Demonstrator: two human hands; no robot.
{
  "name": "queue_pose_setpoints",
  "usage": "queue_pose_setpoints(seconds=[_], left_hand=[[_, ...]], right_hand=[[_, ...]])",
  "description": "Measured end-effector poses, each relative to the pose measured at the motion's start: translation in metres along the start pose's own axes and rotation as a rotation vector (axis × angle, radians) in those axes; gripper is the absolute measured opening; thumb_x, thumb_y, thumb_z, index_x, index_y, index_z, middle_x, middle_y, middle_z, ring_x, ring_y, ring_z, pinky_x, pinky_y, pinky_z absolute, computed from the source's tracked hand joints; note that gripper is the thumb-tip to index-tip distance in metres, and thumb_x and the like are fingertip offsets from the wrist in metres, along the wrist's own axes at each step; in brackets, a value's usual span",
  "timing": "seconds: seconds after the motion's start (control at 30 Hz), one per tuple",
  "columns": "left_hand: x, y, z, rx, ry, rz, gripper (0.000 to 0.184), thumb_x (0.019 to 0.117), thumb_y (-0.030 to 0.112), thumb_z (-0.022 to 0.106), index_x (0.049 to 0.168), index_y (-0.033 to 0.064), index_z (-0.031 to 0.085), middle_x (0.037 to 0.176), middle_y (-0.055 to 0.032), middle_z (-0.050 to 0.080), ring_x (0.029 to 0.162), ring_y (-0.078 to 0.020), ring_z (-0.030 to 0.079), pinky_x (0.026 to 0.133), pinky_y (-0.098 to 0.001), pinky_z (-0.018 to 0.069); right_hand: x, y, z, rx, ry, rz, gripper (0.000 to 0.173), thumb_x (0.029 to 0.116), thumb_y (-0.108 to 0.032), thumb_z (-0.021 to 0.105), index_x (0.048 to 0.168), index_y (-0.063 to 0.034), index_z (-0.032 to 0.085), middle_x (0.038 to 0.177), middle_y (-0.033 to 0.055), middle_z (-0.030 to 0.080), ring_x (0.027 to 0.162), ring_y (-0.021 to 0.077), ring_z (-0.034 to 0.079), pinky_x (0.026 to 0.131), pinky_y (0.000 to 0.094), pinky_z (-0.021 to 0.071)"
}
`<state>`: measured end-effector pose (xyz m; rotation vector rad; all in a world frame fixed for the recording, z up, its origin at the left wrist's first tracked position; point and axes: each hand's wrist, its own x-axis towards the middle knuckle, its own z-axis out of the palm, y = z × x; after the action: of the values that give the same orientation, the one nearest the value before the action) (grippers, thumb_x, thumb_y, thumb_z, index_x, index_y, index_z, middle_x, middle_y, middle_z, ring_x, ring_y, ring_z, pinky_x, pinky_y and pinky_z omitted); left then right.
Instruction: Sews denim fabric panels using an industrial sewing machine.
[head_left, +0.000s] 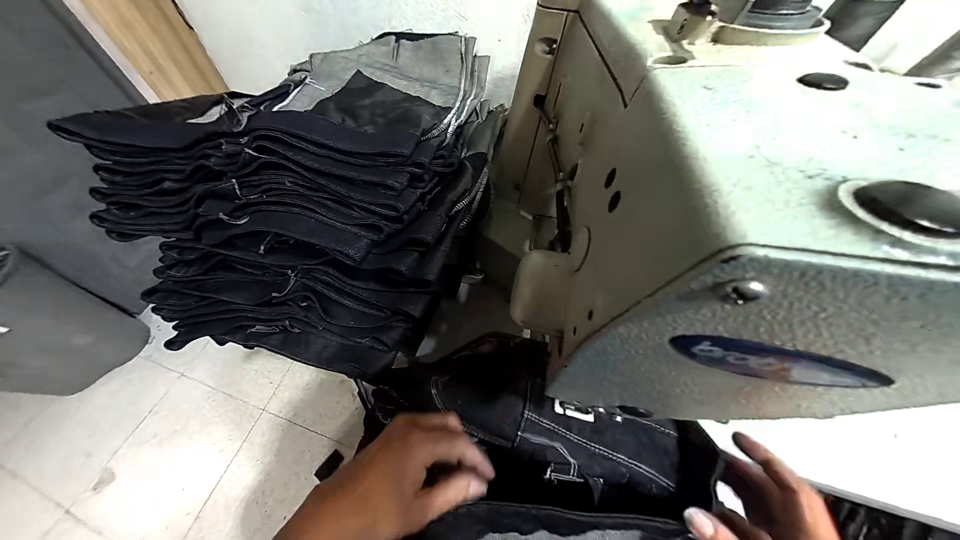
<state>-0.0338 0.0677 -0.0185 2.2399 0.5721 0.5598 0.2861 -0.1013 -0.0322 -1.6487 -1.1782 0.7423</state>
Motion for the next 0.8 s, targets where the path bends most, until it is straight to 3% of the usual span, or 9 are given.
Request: queue_pose_setpoints(seconds=[0.07,0.13,0.2,0.27,0.33,0.4,0.5,0.67,0.8], left_hand=[[-0.018,-0.003,0.007,0.034,-0.147,-0.192,0.036,0.0957,0.029,0.071,0.119,0.0018,0.073,0.11,-0.018,0.073,0.1,-0.0299,0.072,0.09,-0.0471,0.0583],[-0.019,-0.009,0.023,0.082,-0.059,-0.345,0.058,0.0952,0.042,0.069,0.131,-0.0036,0.064,0.126,-0.0246,0.066,0.118,-0.0376,0.065,0.103,-0.0538,0.0513],[-0.004,-0.013,0.038,-0.012,0.078,-0.367,0.071,0.0952,0.05,0.065,0.134,-0.0095,0.056,0.132,-0.0275,0.061,0.128,-0.0353,0.059,0.11,-0.0484,0.0459],[0.018,-0.015,0.054,-0.139,0.151,-0.32,0.083,0.0948,0.055,0.062,0.139,-0.0141,0.049,0.138,-0.0289,0.058,0.135,-0.0309,0.054,0.116,-0.0432,0.0417],[0.037,-0.011,0.068,-0.227,0.175,-0.277,0.089,0.0973,0.055,0.059,0.145,-0.0174,0.038,0.142,-0.0303,0.054,0.138,-0.0275,0.052,0.118,-0.0403,0.0396],[0.045,-0.006,0.077,-0.224,0.251,-0.252,0.085,0.1,0.054,0.054,0.144,-0.0174,0.039,0.135,-0.0282,0.06,0.131,-0.023,0.057,0.113,-0.0377,0.0439],[0.039,0.014,0.074,-0.203,0.414,-0.34,0.053,0.1014,0.034,0.058,0.128,-0.0117,0.057,0.104,-0.0183,0.072,0.101,-0.0164,0.07,0.092,-0.0362,0.0555],[0.041,0.035,0.075,-0.41,0.424,-0.512,0.048,0.0978,0.025,0.06,0.132,-0.0092,0.058,0.115,-0.0146,0.071,0.109,-0.0087,0.067,0.098,-0.0296,0.0531],[0.069,0.017,0.074,-0.462,0.542,-0.519,0.045,0.0955,0.023,0.061,0.13,-0.0057,0.06,0.115,-0.0116,0.071,0.111,-0.0087,0.066,0.1,-0.0293,0.0533]], right_hand=[[-0.014,0.006,0.015,0.133,0.001,0.11,0.09,0.0937,-0.023,0.071,0.151,0.0175,0.015,0.145,0.0265,0.045,0.128,0.0132,0.055,0.105,0.0303,0.0507],[-0.019,0.015,0.035,0.309,0.048,0.216,0.075,0.0919,-0.014,0.069,0.146,0.0149,0.026,0.134,0.0147,0.056,0.119,0.0058,0.06,0.104,0.026,0.0513],[-0.017,0.02,0.053,0.446,0.12,0.257,0.074,0.09,-0.021,0.07,0.143,0.0112,0.03,0.125,0.0051,0.06,0.112,0.0007,0.062,0.1,0.0233,0.0531],[-0.013,0.022,0.064,0.529,0.173,0.254,0.094,0.0861,-0.05,0.075,0.144,0.0062,0.026,0.123,-0.0016,0.059,0.111,-0.0022,0.061,0.099,0.0218,0.053],[-0.007,0.018,0.069,0.511,0.21,0.274,0.099,0.0808,-0.05,0.078,0.145,0.007,0.028,0.123,0.0028,0.061,0.11,0.0013,0.063,0.098,0.0238,0.0544],[-0.005,0.02,0.065,0.407,0.194,0.29,0.08,0.0811,-0.035,0.078,0.138,0.0077,0.041,0.114,0.0039,0.067,0.103,0.0027,0.067,0.094,0.0242,0.0569],[-0.015,0.028,0.028,0.274,-0.008,0.206,0.044,0.0907,-0.025,0.07,0.124,-0.0026,0.053,0.1,-0.0129,0.072,0.093,-0.0056,0.068,0.09,0.0209,0.0576],[0.039,0.062,-0.015,0.221,0.117,0.233,0.036,0.0787,-0.035,0.079,0.104,-0.0112,0.069,0.087,-0.0087,0.075,0.081,0.0036,0.072,0.076,0.0276,0.0627],[0.088,0.056,-0.006,0.252,0.234,0.194,0.015,0.0794,-0.019,0.073,0.092,-0.0116,0.069,0.075,-0.0044,0.072,0.067,0.0059,0.07,0.064,0.0262,0.061]])
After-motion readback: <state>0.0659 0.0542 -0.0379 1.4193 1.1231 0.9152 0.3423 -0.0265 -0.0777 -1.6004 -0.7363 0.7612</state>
